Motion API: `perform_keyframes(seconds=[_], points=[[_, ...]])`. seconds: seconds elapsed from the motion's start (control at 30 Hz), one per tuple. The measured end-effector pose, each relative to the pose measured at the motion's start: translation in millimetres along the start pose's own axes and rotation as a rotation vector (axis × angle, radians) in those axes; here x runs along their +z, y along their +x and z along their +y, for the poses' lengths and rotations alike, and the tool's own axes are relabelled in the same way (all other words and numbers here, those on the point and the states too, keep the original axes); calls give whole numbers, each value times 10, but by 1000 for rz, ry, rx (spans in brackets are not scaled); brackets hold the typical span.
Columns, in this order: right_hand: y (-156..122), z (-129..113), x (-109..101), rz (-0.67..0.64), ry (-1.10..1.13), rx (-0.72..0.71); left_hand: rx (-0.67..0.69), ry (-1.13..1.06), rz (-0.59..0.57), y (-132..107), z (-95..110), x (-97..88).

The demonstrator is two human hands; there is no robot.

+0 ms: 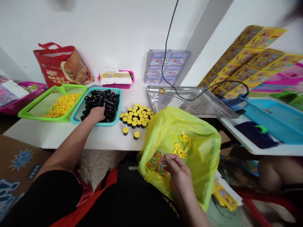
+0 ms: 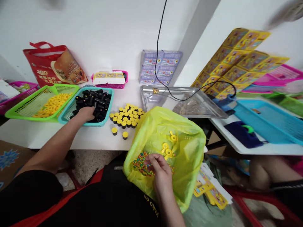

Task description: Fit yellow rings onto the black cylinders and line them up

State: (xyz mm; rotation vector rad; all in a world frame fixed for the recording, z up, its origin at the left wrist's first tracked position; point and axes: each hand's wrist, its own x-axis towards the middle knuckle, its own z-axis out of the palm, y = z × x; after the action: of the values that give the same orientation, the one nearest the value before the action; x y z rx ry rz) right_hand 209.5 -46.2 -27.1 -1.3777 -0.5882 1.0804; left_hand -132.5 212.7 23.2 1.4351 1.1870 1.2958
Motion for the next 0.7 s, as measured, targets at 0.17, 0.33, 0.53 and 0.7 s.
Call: perform_keyframes(seconds=[0.17,0.33,0.53,0.7], points=[[-47,-43,35,-17,-295,-341,254,513,233,-404,410,230],[-188,-133,150,-126,-730,-852,409,282,-332,-1348,630,1131],[-55,-180,-196,-263,-1009,-900,209,104,-654,-1815,431,1830],[104,-199,-629,-329,-1556,-587,131,-48,-605,-1677,362,1781]])
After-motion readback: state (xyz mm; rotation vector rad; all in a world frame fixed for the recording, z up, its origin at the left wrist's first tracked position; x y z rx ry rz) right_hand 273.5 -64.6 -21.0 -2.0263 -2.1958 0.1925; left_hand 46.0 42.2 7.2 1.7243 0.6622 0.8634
